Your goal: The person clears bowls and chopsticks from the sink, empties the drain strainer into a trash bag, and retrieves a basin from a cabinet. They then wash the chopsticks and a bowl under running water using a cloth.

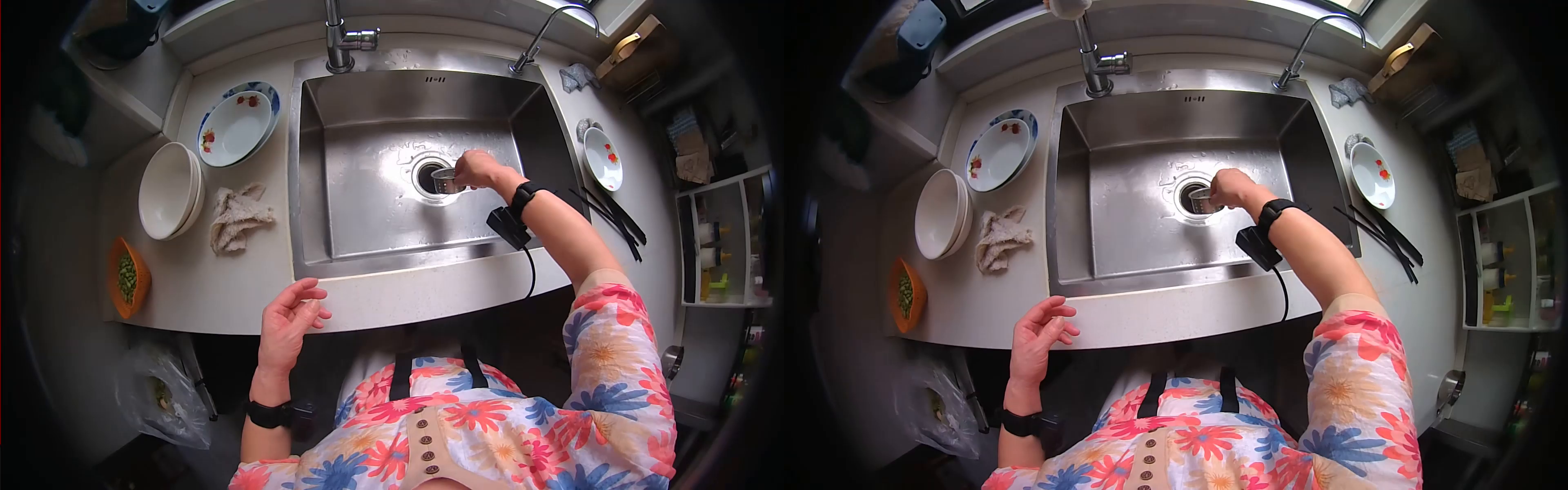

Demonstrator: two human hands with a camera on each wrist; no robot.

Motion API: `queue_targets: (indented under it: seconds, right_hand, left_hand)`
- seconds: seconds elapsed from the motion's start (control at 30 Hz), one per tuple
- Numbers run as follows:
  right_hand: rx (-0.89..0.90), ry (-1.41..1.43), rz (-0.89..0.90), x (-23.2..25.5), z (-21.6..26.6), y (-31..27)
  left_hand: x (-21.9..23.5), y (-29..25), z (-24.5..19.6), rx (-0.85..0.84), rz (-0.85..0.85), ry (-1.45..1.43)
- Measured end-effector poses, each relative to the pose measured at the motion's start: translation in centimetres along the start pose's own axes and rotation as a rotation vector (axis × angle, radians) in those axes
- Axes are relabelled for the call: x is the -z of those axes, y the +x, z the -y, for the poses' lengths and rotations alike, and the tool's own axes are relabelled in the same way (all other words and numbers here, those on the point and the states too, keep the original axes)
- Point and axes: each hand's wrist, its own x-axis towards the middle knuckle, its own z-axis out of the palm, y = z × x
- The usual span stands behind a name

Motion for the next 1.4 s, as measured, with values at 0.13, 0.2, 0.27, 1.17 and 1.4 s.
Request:
queue_targets:
  seconds: [0.13,0.2,0.27,1.17,1.4]
  right_hand:
    - [0.079,-0.186,-0.053,-5.5,-3.7,7.1]
    - [0.047,-0.239,-0.033,-7.4,-3.9,8.7]
    - [0.029,-0.248,0.142,-7.7,-2.9,8.2]
    - [0.203,0.47,-0.225,5.2,-0.8,-11.4]
    - [0.079,1.046,-0.323,-8.2,-6.1,-31.2]
  left_hand:
    - [0.8,2.8,-1.6,0.026,-0.008,0.047]
    - [1.4,3.8,-2.1,0.055,0.0,0.068]
    - [1.8,5.0,-2.6,0.083,0.017,0.063]
    - [-11.1,9.3,-0.7,0.184,0.5,0.183]
    - [-23.2,3.0,3.7,0.234,0.813,0.262]
